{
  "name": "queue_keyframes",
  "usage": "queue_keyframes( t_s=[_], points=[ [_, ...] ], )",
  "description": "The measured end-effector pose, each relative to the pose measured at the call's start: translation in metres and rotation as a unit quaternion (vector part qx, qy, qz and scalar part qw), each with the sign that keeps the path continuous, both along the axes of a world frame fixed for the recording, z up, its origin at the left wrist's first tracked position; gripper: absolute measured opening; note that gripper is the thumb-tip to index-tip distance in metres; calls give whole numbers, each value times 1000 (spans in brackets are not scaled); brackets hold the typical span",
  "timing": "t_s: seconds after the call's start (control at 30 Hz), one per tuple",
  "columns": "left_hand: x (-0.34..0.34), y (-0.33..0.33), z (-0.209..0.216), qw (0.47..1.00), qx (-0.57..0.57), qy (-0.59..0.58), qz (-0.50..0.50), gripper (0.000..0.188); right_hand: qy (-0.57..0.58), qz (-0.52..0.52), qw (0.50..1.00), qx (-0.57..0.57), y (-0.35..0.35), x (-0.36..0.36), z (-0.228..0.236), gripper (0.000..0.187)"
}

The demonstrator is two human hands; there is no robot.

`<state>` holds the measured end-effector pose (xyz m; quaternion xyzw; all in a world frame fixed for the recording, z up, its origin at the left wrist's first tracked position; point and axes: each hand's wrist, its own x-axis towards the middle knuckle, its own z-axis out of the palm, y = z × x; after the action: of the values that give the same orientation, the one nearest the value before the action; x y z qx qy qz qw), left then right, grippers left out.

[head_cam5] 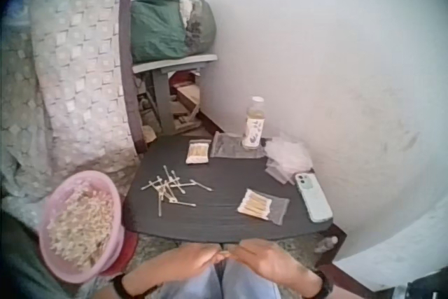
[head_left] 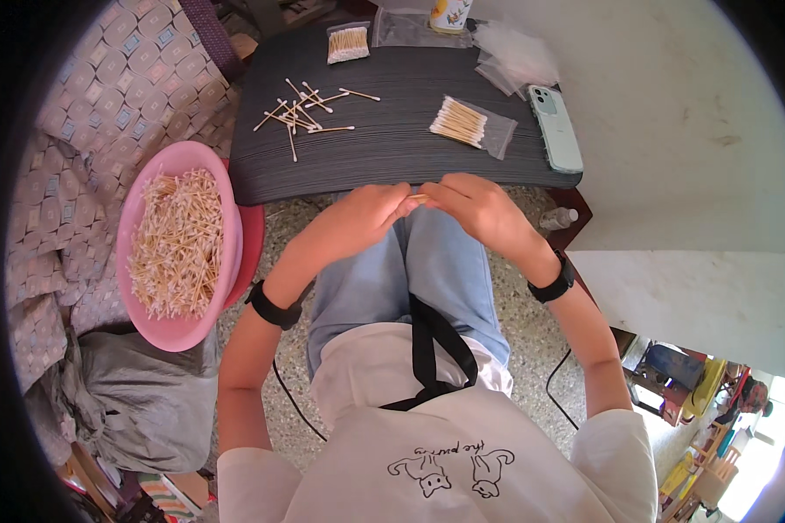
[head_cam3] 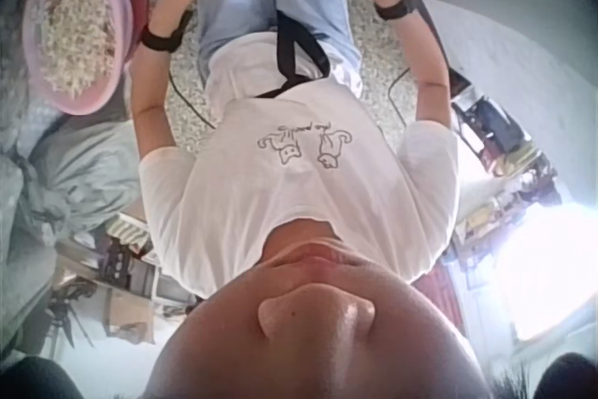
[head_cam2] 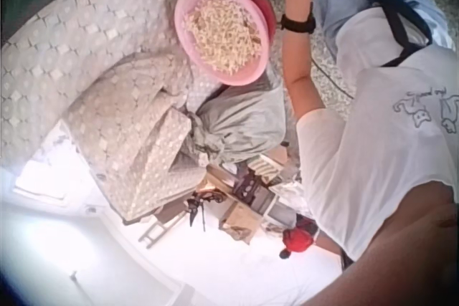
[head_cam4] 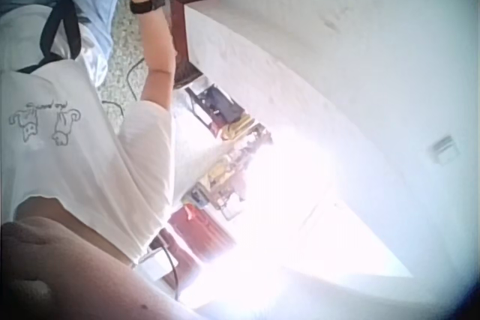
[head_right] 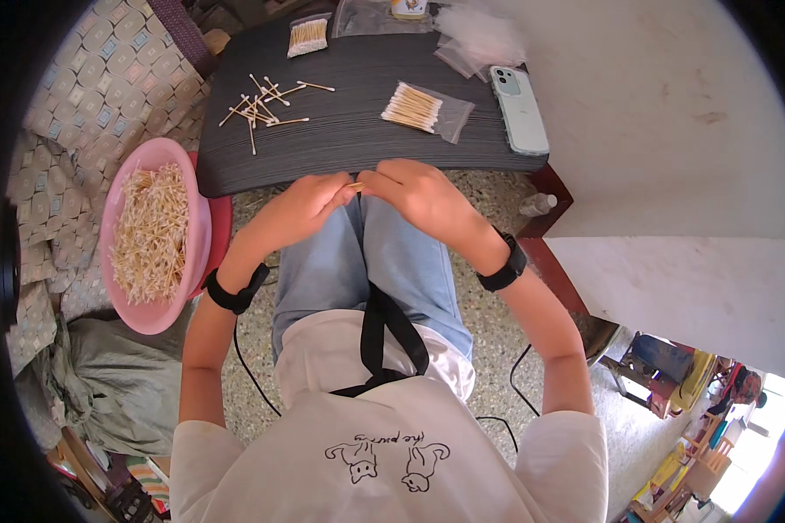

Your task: The person gathers cotton swabs from a table, aligns them into a bundle, and slides them into a plastic bag. After sealing the bag, they gather more cotton swabs from a pink bowl and arrange them on the table.

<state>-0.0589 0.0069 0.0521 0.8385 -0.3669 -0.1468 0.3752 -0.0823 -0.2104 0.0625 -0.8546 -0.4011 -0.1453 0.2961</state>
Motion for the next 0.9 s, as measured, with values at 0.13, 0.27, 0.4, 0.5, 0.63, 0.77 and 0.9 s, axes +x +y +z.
queue_keyframes(
  t_s=[0.13, 0.27, 0.4, 0.5, 0.63, 0.77, 0.9],
  points=[
    [-2, -4, -1, 996, -22, -91, 13, 25, 16, -26, 999, 21, 1, -4, -1, 22],
    [0, -5, -3, 995, -1, -98, 4, 22, 29, -44, 999, 3, 1, -8, -3, 20],
    [1, -9, -10, 997, 34, -75, -6, 23, 17, -48, 998, -29, -6, -8, -7, 18],
    [0, -14, -14, 997, 5, -78, 4, 22, 11, -45, 999, -9, -11, -4, -10, 16],
    [0, -13, -9, 982, -99, -126, 98, 22, 1, -120, 992, 27, -34, 31, -22, 11],
    [7, 4, -20, 989, -41, -139, 24, 21, -19, -267, 963, 20, -69, 84, -36, 14],
    [-1, 5, -14, 994, -19, -108, -8, 21, -8, -320, 938, -136, -77, 103, -43, 10]
  ],
)
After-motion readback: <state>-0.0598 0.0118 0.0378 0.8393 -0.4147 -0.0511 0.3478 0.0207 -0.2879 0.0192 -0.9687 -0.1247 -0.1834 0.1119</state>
